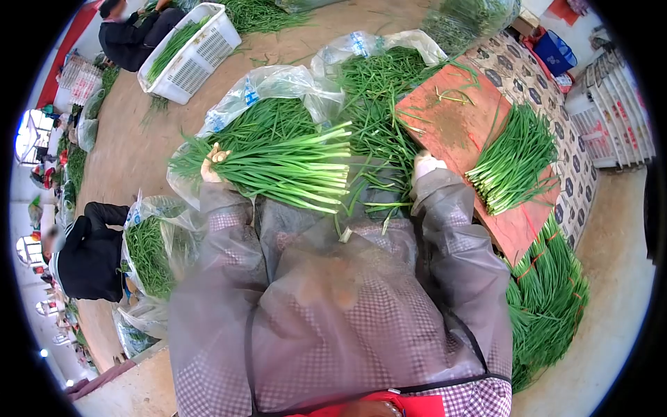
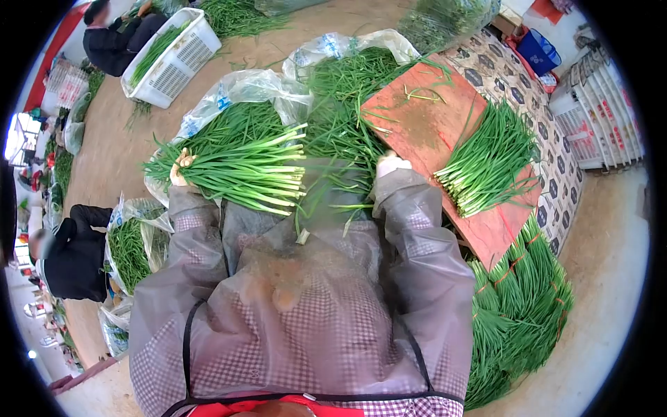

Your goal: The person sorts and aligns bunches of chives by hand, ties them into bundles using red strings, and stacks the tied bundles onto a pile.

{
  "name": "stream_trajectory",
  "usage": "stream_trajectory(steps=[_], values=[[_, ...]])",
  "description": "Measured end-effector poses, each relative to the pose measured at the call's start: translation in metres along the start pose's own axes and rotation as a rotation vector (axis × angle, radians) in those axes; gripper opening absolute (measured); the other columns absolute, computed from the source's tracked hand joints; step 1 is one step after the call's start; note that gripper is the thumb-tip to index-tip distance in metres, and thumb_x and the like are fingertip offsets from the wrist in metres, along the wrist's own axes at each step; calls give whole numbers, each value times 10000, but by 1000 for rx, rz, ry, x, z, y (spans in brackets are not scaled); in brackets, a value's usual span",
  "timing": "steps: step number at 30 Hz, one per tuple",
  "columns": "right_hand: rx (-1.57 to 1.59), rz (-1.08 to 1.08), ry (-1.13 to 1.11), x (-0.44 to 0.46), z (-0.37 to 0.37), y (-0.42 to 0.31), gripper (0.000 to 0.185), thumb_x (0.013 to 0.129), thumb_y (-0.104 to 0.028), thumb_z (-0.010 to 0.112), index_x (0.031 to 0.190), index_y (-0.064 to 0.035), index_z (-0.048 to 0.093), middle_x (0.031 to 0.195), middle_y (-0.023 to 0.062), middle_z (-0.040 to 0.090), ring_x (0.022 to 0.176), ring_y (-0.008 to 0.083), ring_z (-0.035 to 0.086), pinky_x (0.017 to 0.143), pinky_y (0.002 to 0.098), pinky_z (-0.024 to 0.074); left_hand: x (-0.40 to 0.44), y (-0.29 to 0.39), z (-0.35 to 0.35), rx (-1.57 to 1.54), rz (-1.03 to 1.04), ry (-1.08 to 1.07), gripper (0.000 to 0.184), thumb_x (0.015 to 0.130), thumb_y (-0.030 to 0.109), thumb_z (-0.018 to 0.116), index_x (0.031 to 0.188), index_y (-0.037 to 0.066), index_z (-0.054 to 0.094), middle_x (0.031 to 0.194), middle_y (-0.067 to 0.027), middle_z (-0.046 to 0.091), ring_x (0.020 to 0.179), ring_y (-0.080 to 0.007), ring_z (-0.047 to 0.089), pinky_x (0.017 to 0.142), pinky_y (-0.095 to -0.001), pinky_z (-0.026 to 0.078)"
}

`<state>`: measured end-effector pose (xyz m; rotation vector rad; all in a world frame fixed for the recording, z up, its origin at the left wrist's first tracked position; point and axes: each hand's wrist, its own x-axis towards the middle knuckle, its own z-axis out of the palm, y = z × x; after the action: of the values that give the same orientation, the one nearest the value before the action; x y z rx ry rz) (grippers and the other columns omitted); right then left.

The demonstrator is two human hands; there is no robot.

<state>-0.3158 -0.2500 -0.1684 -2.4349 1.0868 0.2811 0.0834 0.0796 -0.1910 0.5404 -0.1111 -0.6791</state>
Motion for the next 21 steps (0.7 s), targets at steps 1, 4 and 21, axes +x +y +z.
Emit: stream_trajectory(steps=[1, 4, 21], values=[[22, -143, 128, -3, -2, -2, 535, 736, -199, 665, 1247, -113, 533, 1305, 186, 485, 1140, 351, 520, 949, 398, 435, 4, -1, -9, 39, 13, -9, 302, 896, 136, 456, 1080, -78, 564, 655, -9, 525, 656, -164, 531, 892, -387, 460], [311, -632, 150, 10, -16, -50, 826, 781, -205, 650, 1460, -179, 181, 1448, 185, 304, 1301, 329, 370, 1030, 382, 375, 11, -5, -20, 132, 28, -15, 355, 889, 166, 464, 1109, -103, 540, 693, -29, 539, 710, -171, 541, 932, -405, 437], [1395, 75, -15, 14, 22, -3, 181, 878, -232, 570, 809, -76, 631, 522, -33, 389, 408, 73, 291, 390, 252, 238, 22, -7, -25, 168, 154, 295, 320, 840, 129, 388, 979, -112, 545, 626, -37, 463, 619, -204, 490, 927, -479, 419]])
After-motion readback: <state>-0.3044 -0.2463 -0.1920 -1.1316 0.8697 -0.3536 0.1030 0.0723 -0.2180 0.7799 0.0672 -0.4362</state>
